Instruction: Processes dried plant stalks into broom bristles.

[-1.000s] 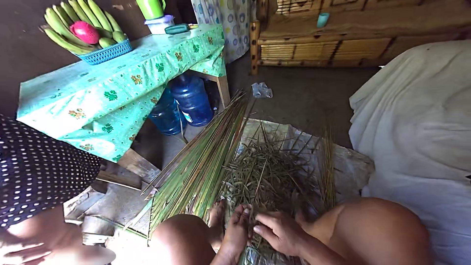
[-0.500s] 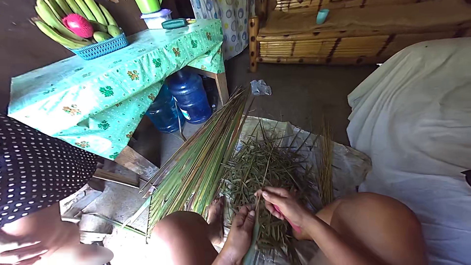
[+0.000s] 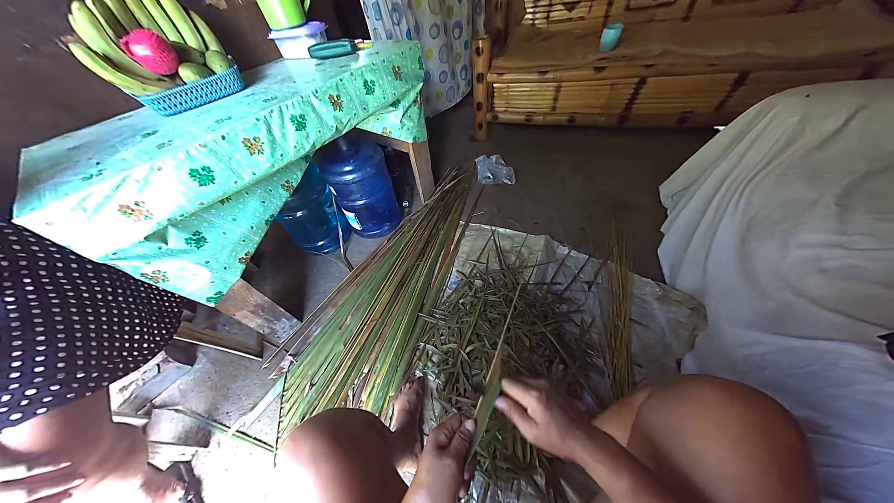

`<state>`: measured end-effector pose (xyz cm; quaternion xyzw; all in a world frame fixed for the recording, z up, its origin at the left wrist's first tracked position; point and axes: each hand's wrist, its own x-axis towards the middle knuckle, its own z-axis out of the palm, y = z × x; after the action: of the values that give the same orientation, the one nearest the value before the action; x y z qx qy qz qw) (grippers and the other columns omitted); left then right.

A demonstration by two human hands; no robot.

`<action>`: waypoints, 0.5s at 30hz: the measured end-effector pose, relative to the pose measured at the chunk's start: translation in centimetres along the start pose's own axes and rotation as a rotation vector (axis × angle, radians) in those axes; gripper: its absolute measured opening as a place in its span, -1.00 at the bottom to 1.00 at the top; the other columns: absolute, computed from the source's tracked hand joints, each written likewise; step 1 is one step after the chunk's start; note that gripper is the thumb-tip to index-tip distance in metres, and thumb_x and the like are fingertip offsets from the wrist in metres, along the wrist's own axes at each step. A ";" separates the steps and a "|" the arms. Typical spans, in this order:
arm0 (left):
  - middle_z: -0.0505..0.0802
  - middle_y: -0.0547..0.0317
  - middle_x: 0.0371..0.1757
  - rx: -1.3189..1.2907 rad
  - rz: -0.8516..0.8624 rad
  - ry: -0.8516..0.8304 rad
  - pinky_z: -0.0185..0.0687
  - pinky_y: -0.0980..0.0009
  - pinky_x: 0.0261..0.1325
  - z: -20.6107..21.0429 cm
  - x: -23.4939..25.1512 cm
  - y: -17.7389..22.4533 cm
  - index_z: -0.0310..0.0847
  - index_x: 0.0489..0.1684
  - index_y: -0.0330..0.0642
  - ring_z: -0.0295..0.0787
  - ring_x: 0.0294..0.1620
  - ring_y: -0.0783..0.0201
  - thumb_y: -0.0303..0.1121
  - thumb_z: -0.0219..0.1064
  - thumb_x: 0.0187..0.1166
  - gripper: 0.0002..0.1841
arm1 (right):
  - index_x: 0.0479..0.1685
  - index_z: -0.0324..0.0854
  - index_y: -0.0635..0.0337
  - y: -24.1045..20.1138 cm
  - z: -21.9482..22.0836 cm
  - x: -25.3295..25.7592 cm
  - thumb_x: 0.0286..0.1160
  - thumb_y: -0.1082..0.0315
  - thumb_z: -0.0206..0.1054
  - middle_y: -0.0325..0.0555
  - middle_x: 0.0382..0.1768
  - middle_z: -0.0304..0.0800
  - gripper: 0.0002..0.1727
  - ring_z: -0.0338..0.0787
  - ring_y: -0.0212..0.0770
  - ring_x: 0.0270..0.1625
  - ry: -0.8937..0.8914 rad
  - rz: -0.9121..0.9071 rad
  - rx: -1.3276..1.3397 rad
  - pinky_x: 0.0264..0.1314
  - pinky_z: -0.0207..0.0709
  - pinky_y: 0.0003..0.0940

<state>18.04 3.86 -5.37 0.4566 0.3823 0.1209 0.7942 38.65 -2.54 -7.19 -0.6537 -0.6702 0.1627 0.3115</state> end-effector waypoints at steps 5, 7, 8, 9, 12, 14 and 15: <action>0.45 0.43 -0.75 -0.004 -0.006 -0.037 0.18 0.67 -0.75 0.0 -0.3 -0.3 0.49 -0.32 -0.07 0.25 -0.83 0.59 -0.36 -0.08 0.84 -0.71 | 0.02 0.72 0.33 3.6 -3.0 3.1 0.80 0.11 0.05 0.18 -0.27 0.79 -0.55 0.82 0.17 -0.15 -0.010 0.420 -0.013 -0.02 0.61 0.22; 0.45 0.43 -0.76 -0.008 -0.014 -0.018 0.18 0.68 -0.76 -0.1 -0.3 -0.1 0.48 -0.32 -0.08 0.25 -0.84 0.60 -0.36 -0.10 0.85 -0.70 | -0.02 0.72 0.33 3.7 -3.8 3.3 0.81 0.13 0.06 0.13 -0.36 0.74 -0.56 0.75 0.08 -0.24 0.049 0.436 0.046 -0.09 0.57 0.12; 0.44 0.42 -0.75 -0.013 -0.023 0.000 0.19 0.68 -0.75 -0.2 -0.2 0.0 0.47 -0.30 -0.10 0.26 -0.83 0.59 -0.36 -0.11 0.87 -0.70 | -0.04 0.72 0.31 3.2 -4.0 3.0 0.80 0.13 0.05 0.07 -0.40 0.71 -0.56 0.72 -0.01 -0.30 0.039 0.412 0.092 -0.14 0.56 0.04; 0.44 0.41 -0.75 -0.018 -0.029 0.018 0.21 0.68 -0.74 -0.1 0.1 0.3 0.47 -0.29 -0.11 0.26 -0.83 0.58 -0.36 -0.11 0.88 -0.70 | -0.03 0.73 0.30 2.5 -4.0 2.6 0.79 0.12 0.04 0.01 -0.42 0.69 -0.55 0.69 -0.09 -0.34 -0.005 0.382 0.160 -0.17 0.56 -0.04; 0.42 0.39 -0.73 -0.019 -0.042 0.067 0.23 0.65 -0.73 0.2 1.2 1.2 0.45 -0.26 -0.14 0.25 -0.83 0.55 -0.35 -0.12 0.90 -0.71 | -0.09 0.77 0.30 -0.7 -2.0 0.5 0.74 0.11 0.07 -0.04 -0.45 0.72 -0.55 0.69 -0.17 -0.39 -0.133 0.186 0.324 -0.25 0.58 -0.11; 0.45 0.37 -0.70 -0.003 -0.046 0.098 0.23 0.65 -0.73 0.5 1.7 1.9 0.47 -0.19 -0.16 0.25 -0.82 0.55 -0.34 -0.11 0.91 -0.72 | -0.22 0.77 0.25 -2.2 -0.2 -0.7 0.71 0.10 0.12 -0.04 -0.48 0.76 -0.57 0.77 -0.15 -0.42 -0.129 -0.044 0.263 -0.34 0.63 -0.14; 0.48 0.36 -0.69 0.012 -0.049 0.116 0.22 0.65 -0.74 0.8 1.8 2.3 0.49 -0.16 -0.17 0.25 -0.82 0.55 -0.35 -0.10 0.91 -0.73 | -0.27 0.74 0.22 -2.4 0.5 -0.9 0.72 0.08 0.11 -0.05 -0.50 0.74 -0.57 0.77 -0.15 -0.44 -0.113 -0.124 0.216 -0.39 0.62 -0.19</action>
<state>20.22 5.60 -4.15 0.4442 0.4394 0.1254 0.7706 36.44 -3.56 -6.23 -0.5635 -0.7043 0.2509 0.3513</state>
